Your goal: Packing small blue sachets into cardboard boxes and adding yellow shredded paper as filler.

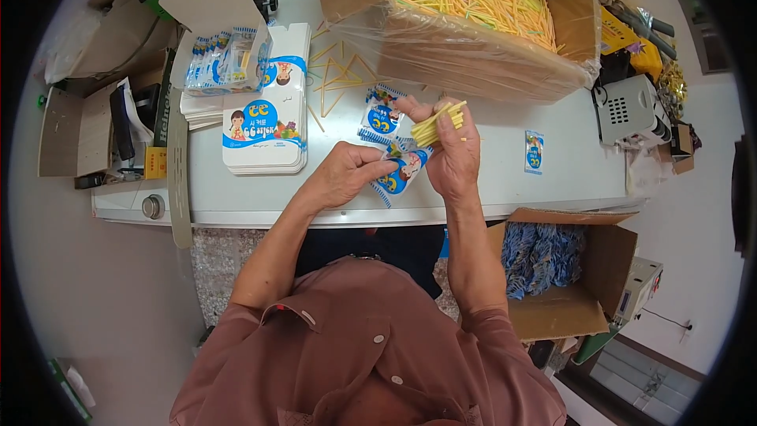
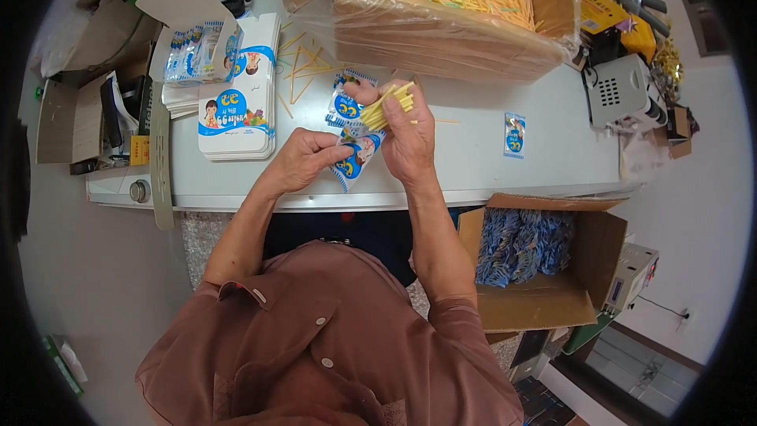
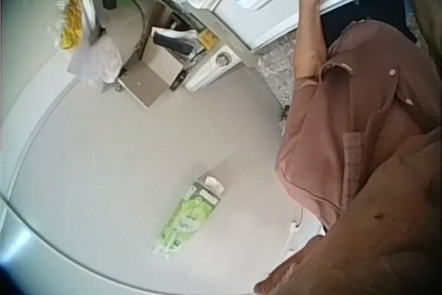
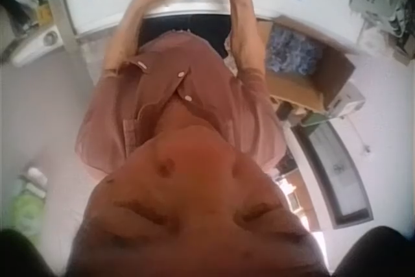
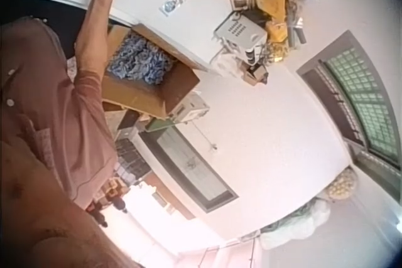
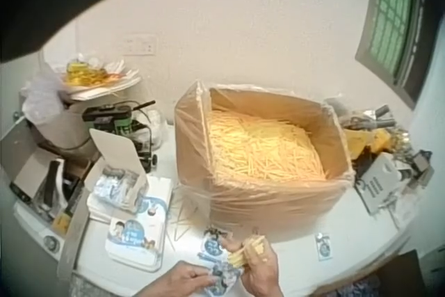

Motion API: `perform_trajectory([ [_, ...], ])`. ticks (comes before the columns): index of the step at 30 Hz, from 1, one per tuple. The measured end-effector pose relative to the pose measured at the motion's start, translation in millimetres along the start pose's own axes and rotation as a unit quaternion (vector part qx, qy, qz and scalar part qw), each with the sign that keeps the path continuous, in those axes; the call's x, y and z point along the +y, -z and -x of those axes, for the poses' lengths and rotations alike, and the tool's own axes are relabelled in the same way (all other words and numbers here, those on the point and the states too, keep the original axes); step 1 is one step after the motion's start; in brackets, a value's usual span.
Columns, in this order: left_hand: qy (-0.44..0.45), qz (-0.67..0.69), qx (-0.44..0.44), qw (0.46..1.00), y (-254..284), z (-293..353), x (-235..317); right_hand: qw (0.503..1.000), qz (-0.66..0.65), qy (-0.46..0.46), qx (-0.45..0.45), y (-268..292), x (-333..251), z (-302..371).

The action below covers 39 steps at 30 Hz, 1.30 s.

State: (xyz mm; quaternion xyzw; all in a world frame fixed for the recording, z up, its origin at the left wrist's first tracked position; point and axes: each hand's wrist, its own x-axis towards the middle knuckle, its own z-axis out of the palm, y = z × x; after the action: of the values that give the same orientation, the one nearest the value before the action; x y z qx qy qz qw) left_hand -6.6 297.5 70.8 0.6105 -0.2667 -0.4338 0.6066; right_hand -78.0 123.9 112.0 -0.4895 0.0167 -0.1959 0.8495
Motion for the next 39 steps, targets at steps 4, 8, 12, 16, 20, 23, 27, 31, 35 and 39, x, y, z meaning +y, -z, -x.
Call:
perform_trajectory([
  [4, -0.007, 0.004, 0.008, 1.000, -1.2, 0.5, -2.8, 1.000, 0.012, -0.017, -0.007, 2.1, 1.3, 2.9],
  [8, 0.001, 0.006, 0.016, 1.000, -2.4, 2.0, 0.7, 0.998, 0.009, -0.055, 0.016, 3.9, 1.8, 3.8],
  [12, 0.003, 0.001, 0.024, 1.000, -0.8, 2.1, -1.1, 0.998, -0.011, -0.068, 0.015, 9.3, 4.6, 4.6],
  [16, -0.002, -0.004, 0.033, 0.999, -2.3, 1.6, -1.8, 0.994, -0.003, -0.112, 0.013, 9.3, 1.7, 3.0],
  [20, -0.007, 0.005, 0.071, 0.997, -4.8, -0.4, -4.2, 0.985, 0.040, -0.165, -0.001, 11.2, 5.1, 2.8],
  [23, -0.005, 0.006, 0.092, 0.996, -4.7, -2.6, -7.8, 0.979, 0.106, -0.174, -0.019, 15.0, 12.4, 3.5],
  [27, -0.017, 0.057, 0.117, 0.991, -7.4, -8.0, -22.6, 0.985, 0.001, -0.172, 0.018, 7.8, 18.7, 3.3],
  [31, -0.031, 0.107, 0.127, 0.986, -15.4, -12.7, -25.3, 0.987, 0.050, -0.154, 0.006, 13.7, 24.3, 1.1],
  [35, -0.039, 0.219, 0.149, 0.964, -21.6, -15.3, -26.2, 0.981, 0.120, -0.153, -0.016, 16.4, 31.4, 1.2],
  [39, -0.060, 0.218, 0.162, 0.960, -20.8, -17.9, -24.7, 0.989, 0.009, -0.145, 0.039, 11.0, 34.7, -0.1],
])
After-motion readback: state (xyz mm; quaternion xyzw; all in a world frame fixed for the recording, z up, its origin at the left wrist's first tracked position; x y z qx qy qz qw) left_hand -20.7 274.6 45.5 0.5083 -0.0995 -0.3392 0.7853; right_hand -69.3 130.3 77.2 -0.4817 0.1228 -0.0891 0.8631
